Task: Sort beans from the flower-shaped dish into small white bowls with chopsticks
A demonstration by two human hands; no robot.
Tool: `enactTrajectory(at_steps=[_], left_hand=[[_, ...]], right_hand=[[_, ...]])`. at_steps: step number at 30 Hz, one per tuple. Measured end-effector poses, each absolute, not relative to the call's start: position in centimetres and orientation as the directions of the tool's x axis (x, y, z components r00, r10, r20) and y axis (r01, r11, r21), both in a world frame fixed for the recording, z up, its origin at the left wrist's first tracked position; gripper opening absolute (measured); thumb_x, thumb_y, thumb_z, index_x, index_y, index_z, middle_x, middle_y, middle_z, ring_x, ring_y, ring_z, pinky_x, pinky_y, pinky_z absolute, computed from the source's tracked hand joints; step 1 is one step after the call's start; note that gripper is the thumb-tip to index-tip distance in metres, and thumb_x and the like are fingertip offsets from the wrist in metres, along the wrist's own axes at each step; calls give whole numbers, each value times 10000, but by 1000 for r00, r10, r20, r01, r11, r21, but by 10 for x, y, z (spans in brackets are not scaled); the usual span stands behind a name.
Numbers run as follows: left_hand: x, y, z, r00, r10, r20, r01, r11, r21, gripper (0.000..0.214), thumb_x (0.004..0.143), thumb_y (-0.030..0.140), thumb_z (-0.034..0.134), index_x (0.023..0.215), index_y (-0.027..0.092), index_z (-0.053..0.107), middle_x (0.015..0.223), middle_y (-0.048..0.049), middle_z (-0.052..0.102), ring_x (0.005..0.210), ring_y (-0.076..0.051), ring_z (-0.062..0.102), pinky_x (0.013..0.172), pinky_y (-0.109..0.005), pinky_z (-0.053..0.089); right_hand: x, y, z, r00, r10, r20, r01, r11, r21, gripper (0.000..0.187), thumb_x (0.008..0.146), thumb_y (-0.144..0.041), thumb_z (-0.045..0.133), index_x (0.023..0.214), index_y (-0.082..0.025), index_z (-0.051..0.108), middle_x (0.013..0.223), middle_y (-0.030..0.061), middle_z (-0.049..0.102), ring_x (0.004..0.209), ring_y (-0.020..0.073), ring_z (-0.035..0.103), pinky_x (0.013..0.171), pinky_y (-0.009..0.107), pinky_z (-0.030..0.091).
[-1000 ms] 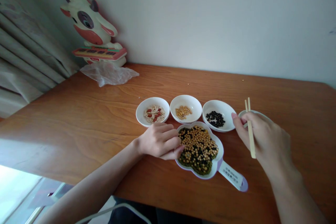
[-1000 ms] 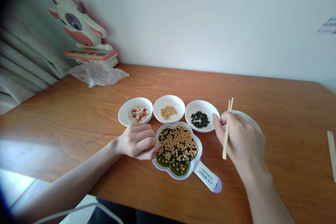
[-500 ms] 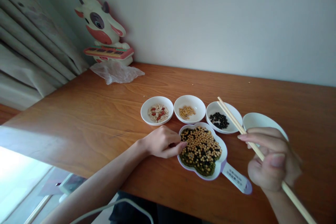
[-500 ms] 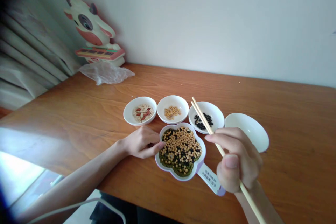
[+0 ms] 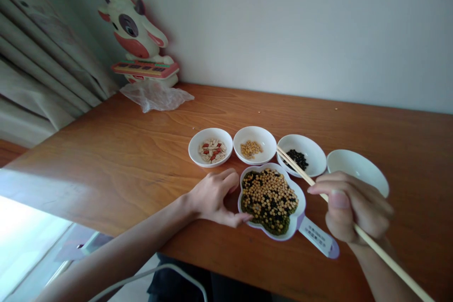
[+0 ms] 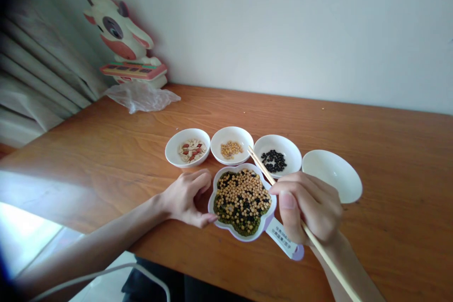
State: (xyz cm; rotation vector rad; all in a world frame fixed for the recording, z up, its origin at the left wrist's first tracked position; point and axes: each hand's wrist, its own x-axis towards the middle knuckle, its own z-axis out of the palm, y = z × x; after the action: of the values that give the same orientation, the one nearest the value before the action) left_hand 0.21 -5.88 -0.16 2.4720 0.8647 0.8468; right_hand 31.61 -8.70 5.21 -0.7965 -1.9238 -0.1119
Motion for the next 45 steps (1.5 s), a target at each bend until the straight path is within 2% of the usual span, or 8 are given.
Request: enactTrajectory(at_steps=[4, 9, 13, 18, 25, 28, 33, 45], left_hand=[[9, -65, 3, 561, 729, 393, 494, -675, 548, 964, 583, 840, 878, 1201, 196, 515, 1087, -123, 695, 815, -262, 729, 651, -410, 661], [9, -63, 10, 618, 703, 354, 492, -696, 524, 1284, 494, 769, 983, 1478, 201, 386, 1363, -203, 664, 1158, -391, 748, 939, -528, 687], [7, -59, 4, 619, 689, 376, 466, -708, 531, 1052, 557, 888, 881, 1264, 218, 484, 1148, -126, 713, 913, -308, 765, 728, -433, 676], [6, -54, -4, 621, 689, 374, 488, -713, 504, 868, 580, 957, 796, 929, 241, 450, 814, -9, 640, 569, -165, 583, 479, -314, 467], [4, -53, 0, 650, 659, 378, 437, -731, 523, 720, 624, 837, 851, 765, 233, 484, 707, 22, 599, 523, -117, 456, 470, -300, 300], [1, -50, -1, 679, 634, 369, 419, -748, 514, 697, 650, 840, 834, 691, 228, 502, 645, 28, 582, 515, -118, 460, 482, -307, 295], [-4, -43, -7, 778, 514, 360, 353, -833, 425, 654, 765, 771, 825, 601, 208, 537, 625, 3, 630, 521, -124, 518, 502, -314, 318], [-4, -39, -9, 823, 477, 309, 321, -839, 439, 586, 789, 718, 851, 642, 206, 606, 653, -10, 685, 559, -147, 598, 546, -317, 396]], right_hand=[[317, -91, 52, -410, 450, 793, 560, 811, -171, 206, 929, -104, 557, 964, -225, 721, 784, 56, 746, 697, 217, 709, 604, 383, 557], [312, -89, 47, -321, 491, 810, 503, 813, -294, 263, 997, -122, 496, 944, -229, 731, 771, 56, 737, 685, 209, 714, 583, 365, 551], [312, -86, 46, -251, 468, 847, 476, 822, -314, 285, 1018, -121, 493, 912, -218, 739, 757, 47, 736, 674, 200, 713, 598, 351, 549], [313, -87, 44, -247, 483, 840, 456, 823, -339, 283, 1017, -109, 505, 867, -184, 732, 771, 46, 732, 702, 183, 707, 638, 340, 534], [317, -89, 50, -143, 706, 694, 365, 689, -626, 419, 1120, -246, 408, 917, -224, 774, 781, 36, 732, 696, 178, 685, 592, 330, 502], [327, -83, 63, -220, 787, 576, 339, 615, -712, 449, 1151, -319, 375, 994, -245, 789, 771, 23, 718, 668, 161, 657, 567, 308, 494], [341, -72, 77, -458, 764, 454, 437, 639, -633, 412, 1143, -334, 431, 897, -234, 745, 791, 33, 730, 695, 172, 676, 632, 332, 486], [340, -89, 65, -555, 717, 422, 569, 697, -436, 494, 1164, -494, 303, 942, -233, 659, 796, 35, 705, 677, 187, 639, 656, 354, 427]])
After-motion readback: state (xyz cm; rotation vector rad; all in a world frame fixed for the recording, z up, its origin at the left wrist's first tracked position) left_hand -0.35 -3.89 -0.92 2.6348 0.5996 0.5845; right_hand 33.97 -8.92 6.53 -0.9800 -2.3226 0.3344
